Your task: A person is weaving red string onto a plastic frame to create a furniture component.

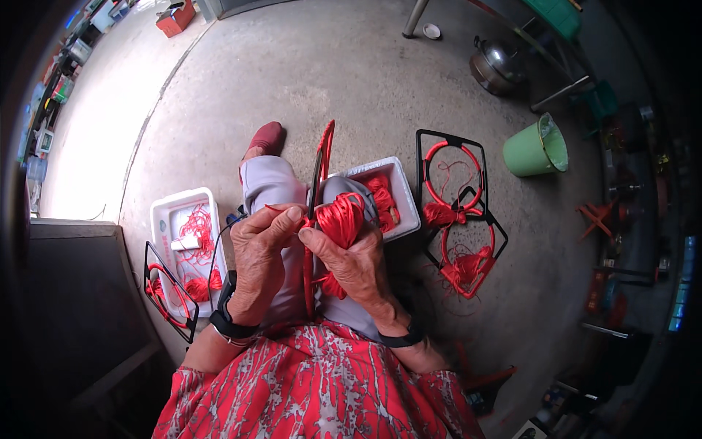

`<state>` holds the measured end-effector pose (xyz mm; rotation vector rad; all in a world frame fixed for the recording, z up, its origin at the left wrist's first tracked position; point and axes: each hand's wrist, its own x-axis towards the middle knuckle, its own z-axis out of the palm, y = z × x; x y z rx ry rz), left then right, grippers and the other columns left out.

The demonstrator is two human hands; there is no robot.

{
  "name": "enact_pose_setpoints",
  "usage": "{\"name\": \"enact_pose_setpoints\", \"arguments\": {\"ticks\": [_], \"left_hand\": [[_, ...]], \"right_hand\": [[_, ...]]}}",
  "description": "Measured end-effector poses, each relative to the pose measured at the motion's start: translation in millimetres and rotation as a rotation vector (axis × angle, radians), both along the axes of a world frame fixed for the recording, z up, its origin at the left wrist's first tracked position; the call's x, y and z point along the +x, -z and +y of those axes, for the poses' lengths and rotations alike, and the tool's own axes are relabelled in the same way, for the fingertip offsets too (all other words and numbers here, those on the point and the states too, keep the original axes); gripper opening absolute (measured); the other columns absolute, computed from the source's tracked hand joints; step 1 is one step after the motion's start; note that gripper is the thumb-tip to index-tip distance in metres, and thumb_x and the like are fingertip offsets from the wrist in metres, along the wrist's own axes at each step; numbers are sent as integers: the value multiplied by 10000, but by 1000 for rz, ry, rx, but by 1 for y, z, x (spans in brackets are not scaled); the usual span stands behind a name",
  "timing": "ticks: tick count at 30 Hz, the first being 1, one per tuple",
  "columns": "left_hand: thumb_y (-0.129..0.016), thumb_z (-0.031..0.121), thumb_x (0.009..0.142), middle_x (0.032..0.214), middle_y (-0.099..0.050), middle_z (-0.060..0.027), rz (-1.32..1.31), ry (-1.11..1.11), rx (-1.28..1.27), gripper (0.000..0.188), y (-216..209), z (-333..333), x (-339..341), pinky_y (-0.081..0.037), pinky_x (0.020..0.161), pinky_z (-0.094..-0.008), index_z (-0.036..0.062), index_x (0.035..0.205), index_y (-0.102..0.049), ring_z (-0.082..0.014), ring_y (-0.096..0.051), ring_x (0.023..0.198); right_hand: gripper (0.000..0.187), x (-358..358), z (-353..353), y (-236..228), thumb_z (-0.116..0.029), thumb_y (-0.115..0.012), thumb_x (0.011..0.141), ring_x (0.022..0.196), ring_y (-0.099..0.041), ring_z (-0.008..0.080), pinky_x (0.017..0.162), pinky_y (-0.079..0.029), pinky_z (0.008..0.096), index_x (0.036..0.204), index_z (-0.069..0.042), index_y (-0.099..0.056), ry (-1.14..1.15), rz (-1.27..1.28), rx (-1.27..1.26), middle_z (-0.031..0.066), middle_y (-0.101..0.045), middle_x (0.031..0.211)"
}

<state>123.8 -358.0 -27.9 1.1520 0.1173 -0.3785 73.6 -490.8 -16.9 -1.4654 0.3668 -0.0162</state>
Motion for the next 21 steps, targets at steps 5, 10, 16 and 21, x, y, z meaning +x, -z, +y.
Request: {"name": "enact_pose_setpoints", "arguments": {"ticks": [5, 10, 16, 21], "left_hand": [[-678, 138, 858, 762, -648, -41, 27, 11, -10, 180, -2, -2, 2, -473, 614, -219, -33, 914, -687, -92, -590, 666], [-650, 73, 870, 750, -666, -77, 55, 10, -17, 134, -4, -1, 6, -502, 574, -234, -57, 881, -678, -106, -607, 649], [-642, 84, 878, 755, -664, -75, 61, 17, -16, 144, -1, 0, 6, -505, 588, -236, -57, 884, -676, -107, -604, 642], [-654, 105, 874, 761, -659, -56, 124, 76, -51, 153, -4, 2, 9, -498, 614, -231, -45, 890, -679, -101, -599, 678]], "right_hand": [[152, 0, 0, 1, -152, -706, 825, 601, -468, 62, 566, -406, 256, 767, -51, -610, 18, -34, -1, -45, -521, 651], [170, -1, 0, 2, -155, -702, 827, 595, -459, 65, 556, -397, 266, 747, -50, -595, 16, -40, -6, -44, -509, 640], [199, -1, -7, 3, -197, -692, 848, 549, -432, 51, 514, -364, 236, 734, -66, -595, -24, 7, 58, -57, -490, 614], [161, 1, -19, 3, -195, -681, 860, 494, -443, 39, 446, -343, 214, 846, -37, -656, -30, -39, 99, -51, -509, 599]]}}
